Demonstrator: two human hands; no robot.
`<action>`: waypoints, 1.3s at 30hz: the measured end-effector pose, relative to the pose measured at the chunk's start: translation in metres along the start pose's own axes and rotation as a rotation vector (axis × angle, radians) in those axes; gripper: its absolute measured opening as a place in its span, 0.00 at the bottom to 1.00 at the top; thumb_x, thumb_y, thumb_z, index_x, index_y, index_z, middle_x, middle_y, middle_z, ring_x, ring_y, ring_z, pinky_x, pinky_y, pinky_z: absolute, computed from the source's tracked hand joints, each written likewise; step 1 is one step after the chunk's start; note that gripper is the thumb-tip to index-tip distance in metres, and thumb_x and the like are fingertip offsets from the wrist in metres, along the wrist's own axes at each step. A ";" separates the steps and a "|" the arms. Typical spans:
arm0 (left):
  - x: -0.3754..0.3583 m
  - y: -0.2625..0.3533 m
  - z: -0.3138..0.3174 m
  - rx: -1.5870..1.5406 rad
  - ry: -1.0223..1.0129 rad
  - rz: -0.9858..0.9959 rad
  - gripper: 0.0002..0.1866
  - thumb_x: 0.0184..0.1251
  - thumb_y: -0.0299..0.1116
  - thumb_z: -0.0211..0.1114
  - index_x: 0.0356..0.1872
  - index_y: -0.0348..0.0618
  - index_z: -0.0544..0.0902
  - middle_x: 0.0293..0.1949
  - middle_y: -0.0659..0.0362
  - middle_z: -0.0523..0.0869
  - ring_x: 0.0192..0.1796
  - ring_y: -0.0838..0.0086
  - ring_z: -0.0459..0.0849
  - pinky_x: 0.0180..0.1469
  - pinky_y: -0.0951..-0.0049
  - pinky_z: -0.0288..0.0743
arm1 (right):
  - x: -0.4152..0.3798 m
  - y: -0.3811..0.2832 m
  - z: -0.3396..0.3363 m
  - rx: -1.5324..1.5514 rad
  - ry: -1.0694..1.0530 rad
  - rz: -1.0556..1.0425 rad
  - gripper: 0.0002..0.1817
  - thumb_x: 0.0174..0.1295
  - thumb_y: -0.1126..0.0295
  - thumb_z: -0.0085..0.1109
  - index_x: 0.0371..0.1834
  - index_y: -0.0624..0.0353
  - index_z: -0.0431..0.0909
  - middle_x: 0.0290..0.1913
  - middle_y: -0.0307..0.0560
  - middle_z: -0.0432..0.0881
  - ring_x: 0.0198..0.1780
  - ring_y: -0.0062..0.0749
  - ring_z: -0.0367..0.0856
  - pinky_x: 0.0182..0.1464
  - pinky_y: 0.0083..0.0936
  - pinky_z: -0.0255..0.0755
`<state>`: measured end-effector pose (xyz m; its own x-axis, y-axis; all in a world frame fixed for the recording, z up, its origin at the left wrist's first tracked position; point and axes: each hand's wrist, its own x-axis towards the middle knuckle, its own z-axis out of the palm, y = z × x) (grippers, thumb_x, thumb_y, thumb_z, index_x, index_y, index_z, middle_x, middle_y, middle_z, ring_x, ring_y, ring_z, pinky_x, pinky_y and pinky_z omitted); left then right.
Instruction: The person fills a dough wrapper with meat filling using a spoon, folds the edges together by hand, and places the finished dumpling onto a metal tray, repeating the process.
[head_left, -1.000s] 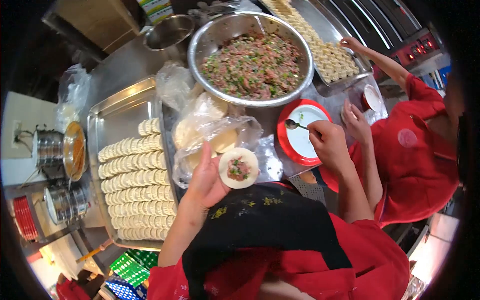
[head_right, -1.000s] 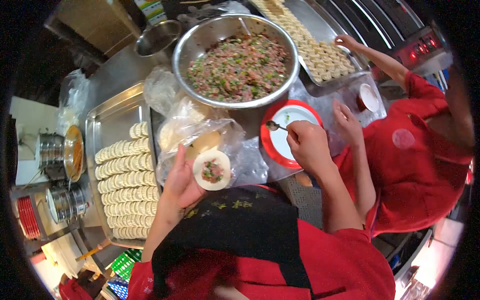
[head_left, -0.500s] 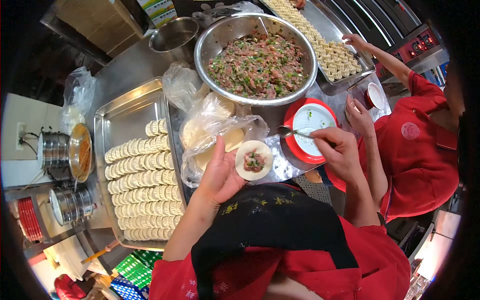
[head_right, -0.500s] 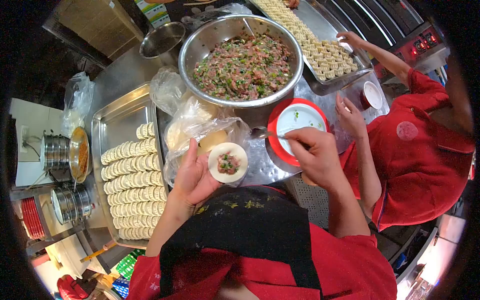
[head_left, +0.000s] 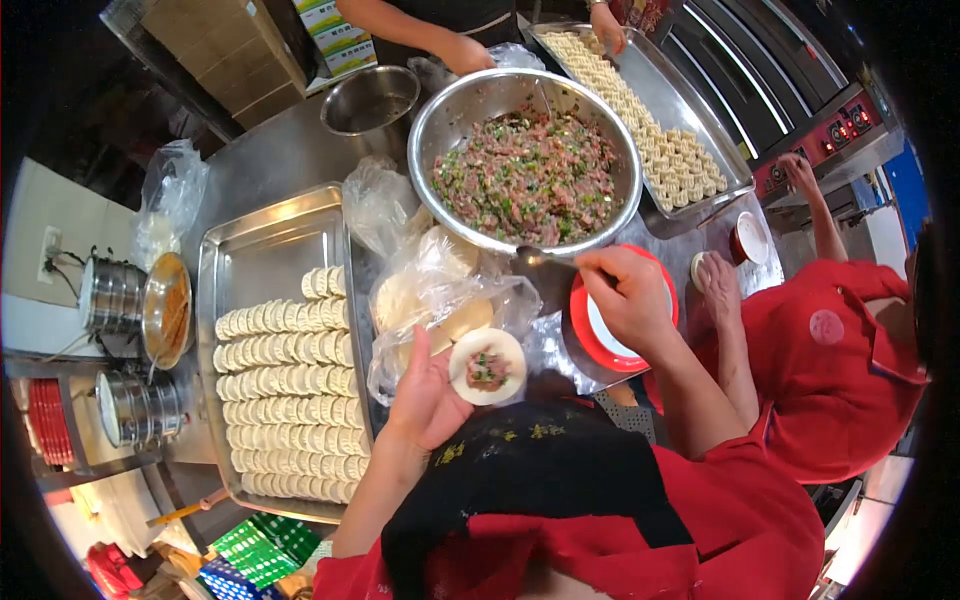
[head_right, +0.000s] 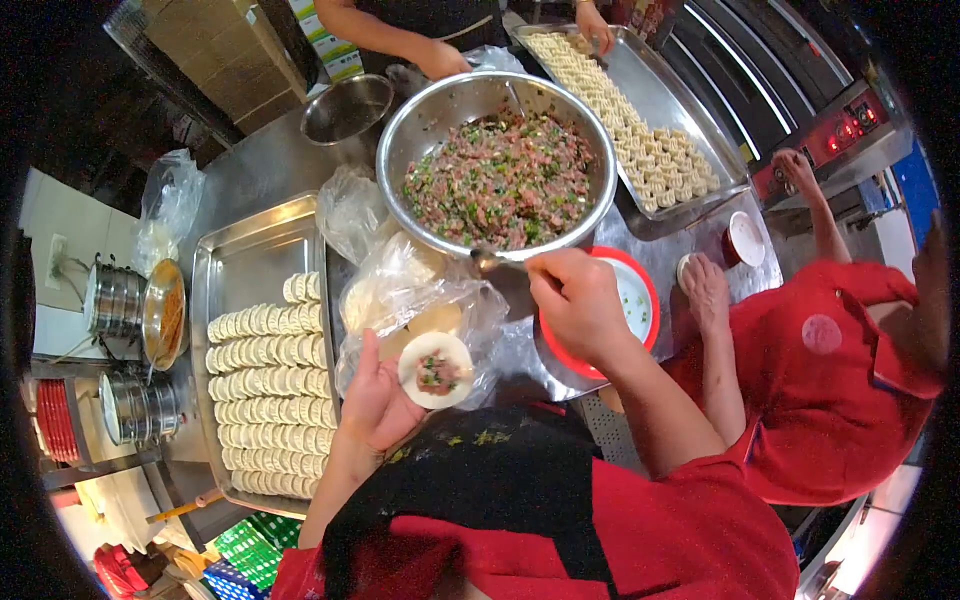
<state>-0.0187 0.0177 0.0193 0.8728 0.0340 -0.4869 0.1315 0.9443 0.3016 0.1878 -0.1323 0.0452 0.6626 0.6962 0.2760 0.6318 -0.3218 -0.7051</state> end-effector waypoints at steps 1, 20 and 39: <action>0.000 0.001 0.000 -0.030 0.012 0.058 0.45 0.70 0.67 0.32 0.67 0.31 0.62 0.65 0.43 0.69 0.66 0.52 0.69 0.69 0.50 0.60 | 0.010 0.003 0.000 -0.095 0.040 -0.049 0.07 0.54 0.74 0.58 0.35 0.62 0.81 0.29 0.53 0.80 0.31 0.47 0.81 0.34 0.35 0.74; 0.013 0.008 0.020 -0.326 -0.141 0.439 0.42 0.71 0.63 0.38 0.70 0.32 0.55 0.69 0.45 0.63 0.71 0.54 0.61 0.73 0.54 0.51 | 0.018 -0.034 0.023 0.165 -0.283 -0.700 0.06 0.46 0.74 0.59 0.29 0.57 0.76 0.30 0.44 0.73 0.31 0.39 0.76 0.29 0.32 0.72; -0.067 0.002 0.043 1.092 0.106 0.438 0.28 0.55 0.26 0.72 0.60 0.41 0.77 0.50 0.59 0.83 0.53 0.81 0.77 0.54 0.78 0.72 | -0.028 -0.074 0.026 0.540 -0.512 -0.148 0.06 0.52 0.71 0.67 0.27 0.62 0.81 0.25 0.48 0.79 0.28 0.37 0.78 0.32 0.30 0.70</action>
<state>-0.0565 0.0032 0.0872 0.9068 0.3609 -0.2180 0.2080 0.0669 0.9758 0.1124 -0.1113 0.0730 0.2335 0.9610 0.1481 0.3280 0.0656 -0.9424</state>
